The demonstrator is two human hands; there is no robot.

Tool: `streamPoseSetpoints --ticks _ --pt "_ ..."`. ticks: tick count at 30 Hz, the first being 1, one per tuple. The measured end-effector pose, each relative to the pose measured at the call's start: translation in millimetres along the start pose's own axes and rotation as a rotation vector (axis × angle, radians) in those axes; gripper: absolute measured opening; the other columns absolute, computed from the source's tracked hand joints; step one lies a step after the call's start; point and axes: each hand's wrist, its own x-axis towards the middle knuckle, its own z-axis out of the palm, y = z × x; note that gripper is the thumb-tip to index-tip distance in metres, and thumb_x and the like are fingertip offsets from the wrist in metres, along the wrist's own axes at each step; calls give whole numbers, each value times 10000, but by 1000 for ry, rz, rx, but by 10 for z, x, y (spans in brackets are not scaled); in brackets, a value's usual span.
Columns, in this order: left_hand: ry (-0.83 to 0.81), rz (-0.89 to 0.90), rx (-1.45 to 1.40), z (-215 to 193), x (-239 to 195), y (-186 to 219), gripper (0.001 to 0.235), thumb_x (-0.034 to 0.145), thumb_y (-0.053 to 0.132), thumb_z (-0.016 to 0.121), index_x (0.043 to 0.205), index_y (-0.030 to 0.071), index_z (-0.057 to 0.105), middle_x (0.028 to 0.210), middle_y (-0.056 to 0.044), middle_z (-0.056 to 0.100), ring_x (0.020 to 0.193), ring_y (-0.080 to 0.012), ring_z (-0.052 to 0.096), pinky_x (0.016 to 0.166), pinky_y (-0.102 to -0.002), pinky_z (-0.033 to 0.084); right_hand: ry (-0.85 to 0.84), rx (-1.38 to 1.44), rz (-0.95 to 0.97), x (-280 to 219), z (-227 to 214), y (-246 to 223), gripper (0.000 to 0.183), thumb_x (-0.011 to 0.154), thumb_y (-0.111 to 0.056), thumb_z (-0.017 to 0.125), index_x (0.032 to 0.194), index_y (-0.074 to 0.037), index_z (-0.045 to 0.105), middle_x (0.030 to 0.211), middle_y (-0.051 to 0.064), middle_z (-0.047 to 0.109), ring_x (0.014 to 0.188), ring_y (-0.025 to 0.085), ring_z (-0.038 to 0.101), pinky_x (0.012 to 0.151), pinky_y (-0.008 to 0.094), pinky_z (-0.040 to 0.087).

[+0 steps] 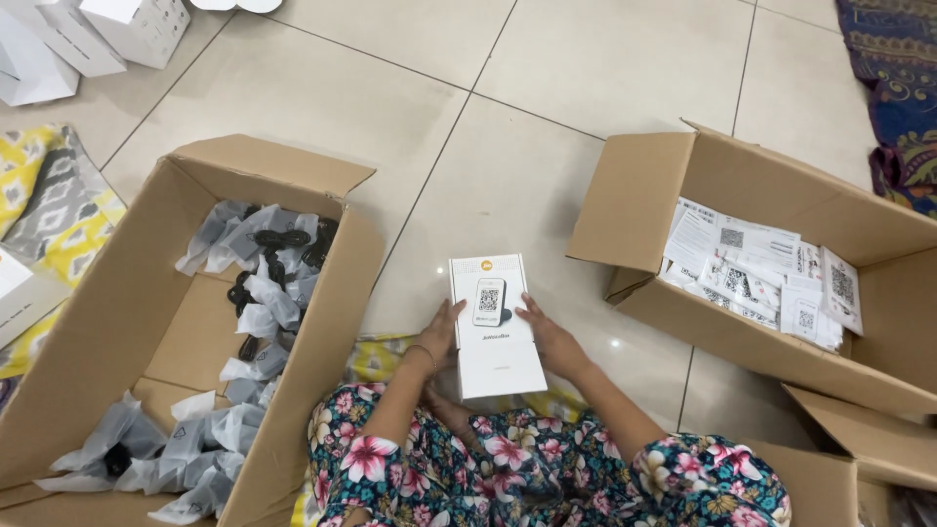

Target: The person packs electronic components and devices into retail boxes while sitting on the floor.

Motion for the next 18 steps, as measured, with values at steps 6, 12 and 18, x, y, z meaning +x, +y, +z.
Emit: streamPoseSetpoints --ticks 6,12,18 --pt "36 -5 -65 -50 106 -45 891 915 17 512 1676 288 135 1232 -278 642 1067 -423 685 952 -465 553 145 144 -179 74 -12 -116 738 786 17 684 1456 -80 390 1615 234 243 1219 458 570 906 452 561" --pt "57 -251 -203 -1162 213 781 656 966 644 639 1303 81 652 868 -165 727 844 -382 758 778 -483 599 198 612 373 717 -508 -18 397 1101 -268 608 1185 115 666 949 429 662 694 360 589 569 400 474" --pt "325 29 -433 -641 435 491 846 804 679 728 1368 64 588 1248 -175 679 1202 -305 605 1037 -431 485 -29 762 198 547 -795 -100 700 795 -278 776 1398 -50 503 1129 144 692 874 194 677 764 350 595"
